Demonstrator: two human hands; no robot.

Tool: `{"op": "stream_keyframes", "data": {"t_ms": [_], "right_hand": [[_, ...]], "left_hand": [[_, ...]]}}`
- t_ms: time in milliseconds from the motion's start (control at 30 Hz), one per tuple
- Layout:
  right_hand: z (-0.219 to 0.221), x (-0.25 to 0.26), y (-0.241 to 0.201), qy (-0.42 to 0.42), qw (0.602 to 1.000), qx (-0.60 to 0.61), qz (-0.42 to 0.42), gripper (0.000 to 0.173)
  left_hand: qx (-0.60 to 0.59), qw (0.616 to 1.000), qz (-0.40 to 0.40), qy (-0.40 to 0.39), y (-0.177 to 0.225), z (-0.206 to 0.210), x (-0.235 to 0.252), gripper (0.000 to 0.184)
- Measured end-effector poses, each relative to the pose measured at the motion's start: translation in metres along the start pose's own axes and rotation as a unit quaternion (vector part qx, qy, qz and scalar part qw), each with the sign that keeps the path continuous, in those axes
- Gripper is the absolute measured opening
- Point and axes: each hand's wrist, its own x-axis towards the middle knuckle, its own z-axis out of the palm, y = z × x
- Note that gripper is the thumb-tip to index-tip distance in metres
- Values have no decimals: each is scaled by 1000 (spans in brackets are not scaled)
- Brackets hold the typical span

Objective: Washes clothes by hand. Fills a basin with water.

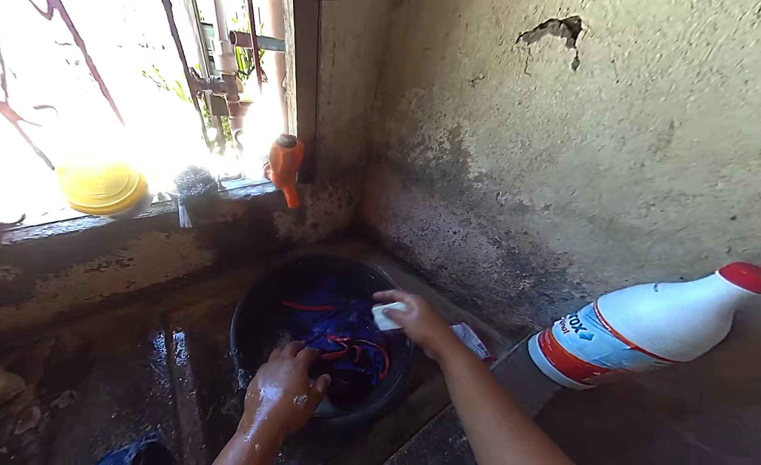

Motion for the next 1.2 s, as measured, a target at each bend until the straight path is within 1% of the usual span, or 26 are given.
{"op": "stream_keyframes", "data": {"t_ms": [33,100,133,200,233,267,333,367,400,433,500,533,567,633,700,733,800,900,967,1033,1067,1133,1167,1200], "right_hand": [[-12,0,2,55,998,32,16,34],[-37,9,16,153,984,53,73,37],[-48,17,29,186,975,58,102,39],[-68,33,61,215,965,33,143,50],[-75,36,76,220,963,-22,155,57],[-81,34,85,223,955,-109,162,63],[-82,21,85,229,925,-259,156,69],[-78,12,85,223,917,-301,140,72],[-71,2,84,204,913,-333,119,77],[-63,-9,82,168,907,-370,109,85],[-51,-19,77,89,879,-449,131,96],[-50,-19,76,76,870,-469,135,97],[-52,-17,77,72,867,-473,136,92],[-63,-13,80,66,874,-459,144,71],[-79,-13,74,67,877,-449,155,53],[-88,-13,65,74,877,-448,159,46],[-106,-14,47,86,875,-447,166,39],[-131,-7,34,57,882,-439,160,35],[-143,0,36,42,876,-455,154,33],[-145,2,35,74,854,-492,152,35],[-143,2,32,112,844,-507,135,40],[-128,3,18,211,847,-486,42,49],[-114,4,4,234,856,-460,-11,49],[-96,6,-11,224,872,-433,-50,47]], "left_hand": [[0,1000,1,1,0,1,0,54],[3,1000,-1,0,0,0,-1,52],[3,1000,-3,0,0,0,-1,51],[7,1000,-3,-2,1,0,-1,50],[7,1000,-2,0,1,0,-1,50],[7,1000,0,3,1,0,-1,49],[7,1000,2,5,1,0,-2,49],[5,1000,4,9,1,0,-2,49],[5,1000,6,15,1,1,-2,49],[6,1000,7,16,0,1,-2,49],[11,1000,10,13,1,1,-3,48],[12,1000,11,13,1,1,-3,47],[13,1000,12,12,1,1,-4,47],[12,1000,14,20,0,2,-6,46],[13,1000,13,25,0,3,-5,47],[14,1000,12,25,0,3,-5,47],[15,1000,7,19,1,2,-6,46],[25,1000,1,2,4,-1,-6,47],[27,1000,2,3,4,0,-6,47],[26,1000,3,3,4,1,-6,47],[25,1000,3,4,4,1,-6,48],[24,1000,2,1,4,0,-5,48],[24,1000,0,-3,4,0,-4,49],[26,1000,-2,-8,4,0,-3,49]]}}
